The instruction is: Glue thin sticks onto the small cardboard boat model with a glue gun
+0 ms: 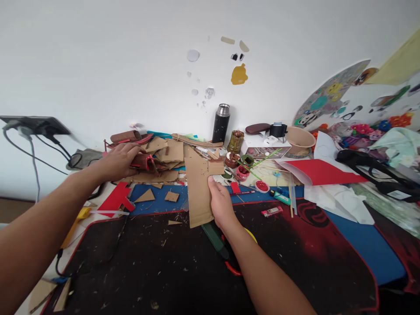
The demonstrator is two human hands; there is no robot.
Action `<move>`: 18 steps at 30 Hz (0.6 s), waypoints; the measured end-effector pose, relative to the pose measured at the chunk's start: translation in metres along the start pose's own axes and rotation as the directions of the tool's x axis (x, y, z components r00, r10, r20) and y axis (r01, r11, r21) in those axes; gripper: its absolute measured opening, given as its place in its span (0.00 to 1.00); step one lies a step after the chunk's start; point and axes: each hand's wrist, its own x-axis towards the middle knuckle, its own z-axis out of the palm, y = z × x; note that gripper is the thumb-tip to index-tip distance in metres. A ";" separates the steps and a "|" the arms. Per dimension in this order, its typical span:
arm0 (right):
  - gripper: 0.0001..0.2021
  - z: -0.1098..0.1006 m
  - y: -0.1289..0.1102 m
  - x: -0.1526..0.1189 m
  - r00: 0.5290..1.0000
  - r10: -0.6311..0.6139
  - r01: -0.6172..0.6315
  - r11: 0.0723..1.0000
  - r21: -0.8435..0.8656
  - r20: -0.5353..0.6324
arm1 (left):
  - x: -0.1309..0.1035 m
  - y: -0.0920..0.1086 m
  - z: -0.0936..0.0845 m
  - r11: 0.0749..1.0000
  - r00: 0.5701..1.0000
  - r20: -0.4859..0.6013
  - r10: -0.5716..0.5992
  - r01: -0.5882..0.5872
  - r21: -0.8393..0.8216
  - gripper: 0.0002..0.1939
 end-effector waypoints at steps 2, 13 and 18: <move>0.32 0.000 0.001 0.000 1.000 -0.003 0.003 1.000 -0.006 0.004 | 0.002 0.002 -0.002 0.999 0.999 0.020 0.039 -0.040 0.033 0.35; 0.32 0.000 0.002 0.000 1.000 -0.014 0.014 0.999 -0.032 0.007 | 0.005 0.011 -0.002 0.991 0.993 0.055 0.101 -0.106 0.083 0.36; 0.31 0.001 0.000 -0.001 1.000 -0.018 0.018 0.999 -0.038 0.007 | 0.000 0.011 0.001 0.991 0.991 -0.009 0.134 -0.134 0.022 0.37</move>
